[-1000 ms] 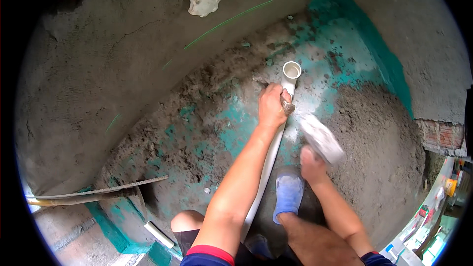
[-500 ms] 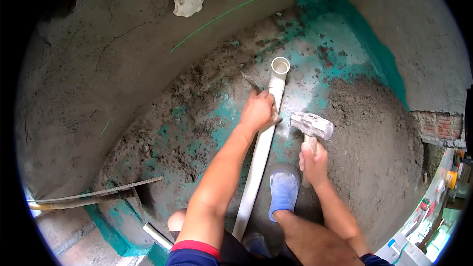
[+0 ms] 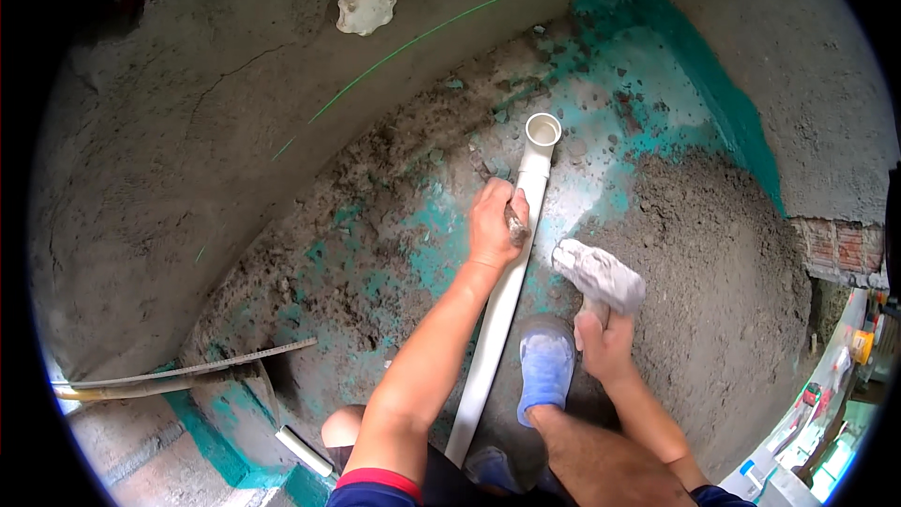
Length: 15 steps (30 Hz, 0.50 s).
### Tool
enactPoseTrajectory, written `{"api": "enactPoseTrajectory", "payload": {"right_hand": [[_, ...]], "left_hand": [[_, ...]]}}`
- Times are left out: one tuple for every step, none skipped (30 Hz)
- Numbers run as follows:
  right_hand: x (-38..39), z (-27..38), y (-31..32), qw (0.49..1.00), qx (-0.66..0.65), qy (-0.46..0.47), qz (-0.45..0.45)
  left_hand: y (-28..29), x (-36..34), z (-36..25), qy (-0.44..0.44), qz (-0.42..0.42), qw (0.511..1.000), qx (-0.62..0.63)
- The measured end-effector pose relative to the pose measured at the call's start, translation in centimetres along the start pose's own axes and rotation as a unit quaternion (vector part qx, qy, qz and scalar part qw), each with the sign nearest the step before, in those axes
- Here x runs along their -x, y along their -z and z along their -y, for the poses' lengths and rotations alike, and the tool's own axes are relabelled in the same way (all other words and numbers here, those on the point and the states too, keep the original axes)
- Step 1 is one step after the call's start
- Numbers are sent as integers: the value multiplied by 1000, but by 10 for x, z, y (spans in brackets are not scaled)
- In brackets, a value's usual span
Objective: The person installs a PVC pipe into a wall by using a hammer and a chisel to chip away concrete and soil, positioning the pipe, and checking measurements with a tape measure.
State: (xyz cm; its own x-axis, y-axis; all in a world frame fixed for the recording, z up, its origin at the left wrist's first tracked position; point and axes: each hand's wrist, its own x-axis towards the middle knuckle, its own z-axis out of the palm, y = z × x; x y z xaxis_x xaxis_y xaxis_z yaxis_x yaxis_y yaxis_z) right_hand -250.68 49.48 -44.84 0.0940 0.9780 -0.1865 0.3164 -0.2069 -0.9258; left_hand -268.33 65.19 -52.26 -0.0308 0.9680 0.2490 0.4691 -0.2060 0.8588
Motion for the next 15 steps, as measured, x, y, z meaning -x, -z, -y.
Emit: {"api": "enactPoseTrajectory", "payload": {"right_hand": [[-4,7,-4,1000,-3,23,-16],[-8,15,-7,998,-2,45,-33],[-20,18,-9,983,76,159,-41],[-29,19,-10,949,154,270,-48],[-38,25,-12,949,155,271,-50],[-45,35,-14,969,155,189,-24],[-51,45,-15,982,154,105,2],[-52,48,-17,988,151,18,30],[-45,45,-15,990,128,53,7],[-37,43,-13,991,126,51,9],[-34,42,-9,980,132,148,9],[-29,43,-4,959,146,243,1],[-21,36,-5,973,87,212,-8],[-18,34,-3,973,88,215,-12],[-15,30,-1,979,90,181,17]], "left_hand": [[-1,-1,-2,21,-19,999,25],[-5,-3,-5,22,-17,999,27],[-9,-6,-8,37,-20,999,22],[-14,-9,-11,50,-22,998,17],[-17,-11,-11,60,-22,998,16],[-16,-13,-6,59,-22,998,15],[-15,-16,1,47,-34,998,-4],[-11,-18,6,37,-44,998,-24],[-7,-17,10,32,-45,998,-30],[-3,-13,14,34,-45,998,-34],[5,-10,15,21,-54,998,-17],[6,-8,12,4,-60,998,11],[6,-4,7,10,-58,997,40],[8,2,3,-8,-60,997,49],[11,11,-2,8,-56,996,69]]}}
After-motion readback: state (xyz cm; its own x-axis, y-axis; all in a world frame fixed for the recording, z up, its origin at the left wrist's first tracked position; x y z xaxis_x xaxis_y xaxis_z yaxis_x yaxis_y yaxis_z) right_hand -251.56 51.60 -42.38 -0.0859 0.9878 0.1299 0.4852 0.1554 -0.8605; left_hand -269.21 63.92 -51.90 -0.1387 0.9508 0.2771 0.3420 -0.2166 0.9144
